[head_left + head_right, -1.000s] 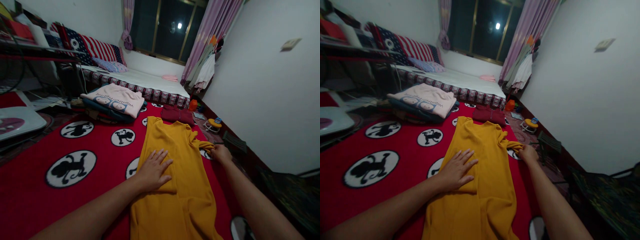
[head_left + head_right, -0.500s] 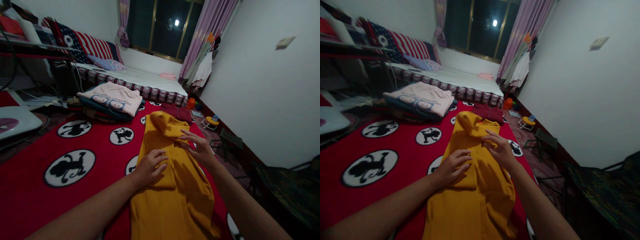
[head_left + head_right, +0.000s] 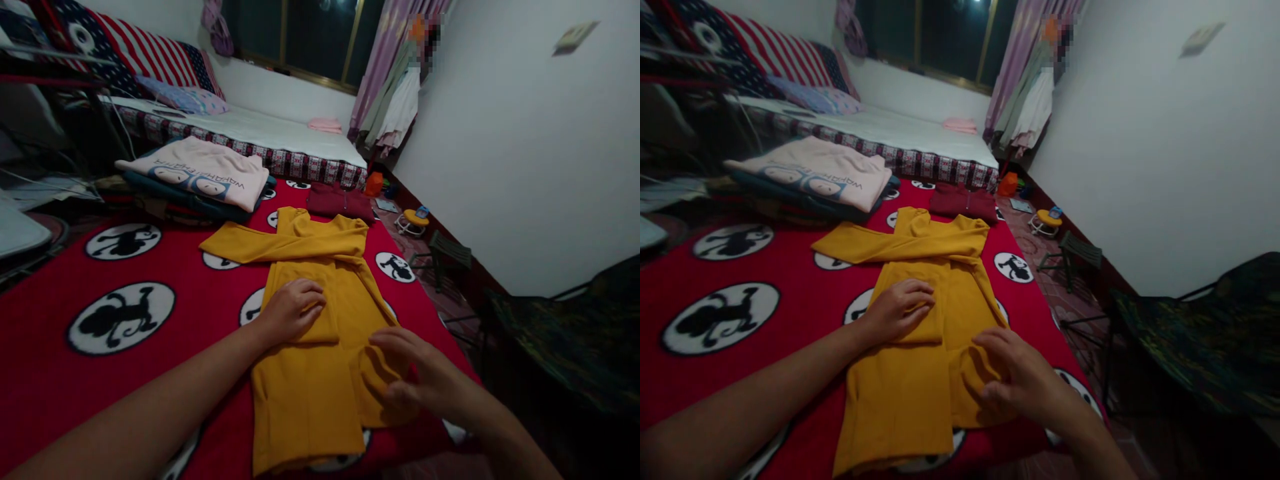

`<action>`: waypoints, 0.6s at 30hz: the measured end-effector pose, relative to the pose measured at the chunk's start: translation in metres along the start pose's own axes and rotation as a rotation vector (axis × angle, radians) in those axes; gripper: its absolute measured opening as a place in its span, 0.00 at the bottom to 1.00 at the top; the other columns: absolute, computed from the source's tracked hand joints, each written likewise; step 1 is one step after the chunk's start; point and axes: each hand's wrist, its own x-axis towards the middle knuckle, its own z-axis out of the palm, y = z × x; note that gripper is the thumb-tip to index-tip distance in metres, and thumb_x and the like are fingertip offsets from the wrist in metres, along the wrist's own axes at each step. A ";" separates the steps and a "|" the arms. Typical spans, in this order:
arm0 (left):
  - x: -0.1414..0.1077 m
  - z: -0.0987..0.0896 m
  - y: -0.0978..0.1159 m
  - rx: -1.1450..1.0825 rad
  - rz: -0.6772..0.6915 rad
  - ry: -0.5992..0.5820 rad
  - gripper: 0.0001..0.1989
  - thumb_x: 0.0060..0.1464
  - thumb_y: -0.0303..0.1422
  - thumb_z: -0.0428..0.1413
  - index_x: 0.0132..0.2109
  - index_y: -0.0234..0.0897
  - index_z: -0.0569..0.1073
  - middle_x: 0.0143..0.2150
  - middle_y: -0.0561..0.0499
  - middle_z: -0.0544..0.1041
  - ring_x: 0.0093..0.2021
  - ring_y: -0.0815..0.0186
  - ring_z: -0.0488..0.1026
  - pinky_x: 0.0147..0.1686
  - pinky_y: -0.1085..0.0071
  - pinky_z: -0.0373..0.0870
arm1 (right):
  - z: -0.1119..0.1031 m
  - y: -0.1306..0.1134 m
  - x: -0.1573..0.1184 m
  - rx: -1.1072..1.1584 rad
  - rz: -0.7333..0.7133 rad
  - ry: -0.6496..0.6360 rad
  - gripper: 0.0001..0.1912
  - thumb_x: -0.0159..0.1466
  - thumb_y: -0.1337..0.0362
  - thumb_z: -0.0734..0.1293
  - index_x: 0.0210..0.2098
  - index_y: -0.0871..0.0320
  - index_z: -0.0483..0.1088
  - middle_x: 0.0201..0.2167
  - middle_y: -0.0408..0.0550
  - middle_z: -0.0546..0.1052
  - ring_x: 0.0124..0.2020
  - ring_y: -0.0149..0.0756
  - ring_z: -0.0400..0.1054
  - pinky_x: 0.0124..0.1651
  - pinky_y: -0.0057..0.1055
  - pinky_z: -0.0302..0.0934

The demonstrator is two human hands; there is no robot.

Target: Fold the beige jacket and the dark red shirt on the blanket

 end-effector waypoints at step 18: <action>0.000 -0.003 0.000 0.012 0.039 -0.044 0.07 0.54 0.29 0.56 0.41 0.41 0.77 0.48 0.47 0.75 0.50 0.59 0.71 0.50 0.63 0.66 | 0.025 0.018 -0.031 -0.155 0.427 0.251 0.31 0.56 0.54 0.68 0.57 0.54 0.61 0.52 0.53 0.73 0.51 0.49 0.69 0.51 0.44 0.63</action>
